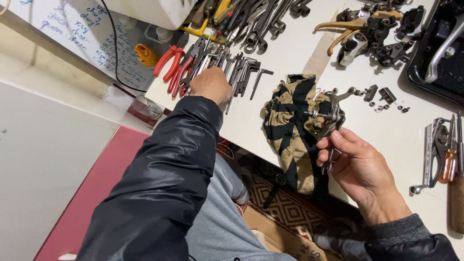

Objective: The person assembles a small mechanical component using wrenches and small metal parts. They tighten nuts and bolts, insert pins, and adjust the assembly while seated at a cluttered workbench.

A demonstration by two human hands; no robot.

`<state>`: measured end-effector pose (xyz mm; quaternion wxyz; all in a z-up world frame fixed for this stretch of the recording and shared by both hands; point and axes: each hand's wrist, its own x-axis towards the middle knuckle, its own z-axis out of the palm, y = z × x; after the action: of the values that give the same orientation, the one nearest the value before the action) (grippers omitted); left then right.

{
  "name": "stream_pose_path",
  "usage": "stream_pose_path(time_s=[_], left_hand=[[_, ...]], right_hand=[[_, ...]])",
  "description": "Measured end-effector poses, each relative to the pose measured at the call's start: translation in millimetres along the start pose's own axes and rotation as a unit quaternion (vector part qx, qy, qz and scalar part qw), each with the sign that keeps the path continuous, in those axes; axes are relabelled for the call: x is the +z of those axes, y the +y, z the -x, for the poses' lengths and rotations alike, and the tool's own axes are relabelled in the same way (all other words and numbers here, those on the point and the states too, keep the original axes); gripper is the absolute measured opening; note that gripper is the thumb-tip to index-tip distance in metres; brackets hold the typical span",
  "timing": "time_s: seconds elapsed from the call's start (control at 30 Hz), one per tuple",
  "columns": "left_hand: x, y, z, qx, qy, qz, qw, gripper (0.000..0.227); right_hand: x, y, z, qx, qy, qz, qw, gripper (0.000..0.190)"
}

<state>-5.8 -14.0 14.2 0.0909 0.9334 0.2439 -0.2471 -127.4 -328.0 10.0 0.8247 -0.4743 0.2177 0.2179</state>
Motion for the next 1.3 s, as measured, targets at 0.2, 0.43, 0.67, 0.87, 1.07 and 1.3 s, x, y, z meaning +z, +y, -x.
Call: stream_pose_path(time_s=[0.2, 0.43, 0.67, 0.87, 1.07, 1.3], left_hand=[[3.0, -5.2, 0.2, 0.021, 0.002, 0.027, 0.999, 0.024], [10.7, -11.6, -14.7, 0.032, -0.004, 0.031, 0.999, 0.023], [6.7, -14.3, -6.5, 0.030, -0.004, 0.050, 0.998, 0.017], [12.3, -11.9, -35.5, 0.019, -0.064, 0.029, 0.997, 0.023], [27.7, -27.6, -71.2, 0.144, -0.080, -0.121, 0.979, 0.015], [3.6, -20.4, -4.8, 0.022, -0.053, 0.271, 0.961, 0.029]], right_hand=[[-4.0, 2.5, -2.3, 0.001, -0.006, -0.002, 1.000, 0.005], [-4.8, 0.5, -0.6, 0.002, -0.007, 0.000, 1.000, 0.009], [-5.3, 2.3, -2.4, -0.002, -0.017, 0.006, 1.000, 0.012], [0.0, -0.1, 0.9, 0.000, -0.006, 0.011, 1.000, 0.011], [-2.8, 1.6, -1.5, -0.002, -0.013, 0.004, 1.000, 0.008], [9.1, -4.3, 7.2, 0.007, 0.017, 0.015, 1.000, 0.003]])
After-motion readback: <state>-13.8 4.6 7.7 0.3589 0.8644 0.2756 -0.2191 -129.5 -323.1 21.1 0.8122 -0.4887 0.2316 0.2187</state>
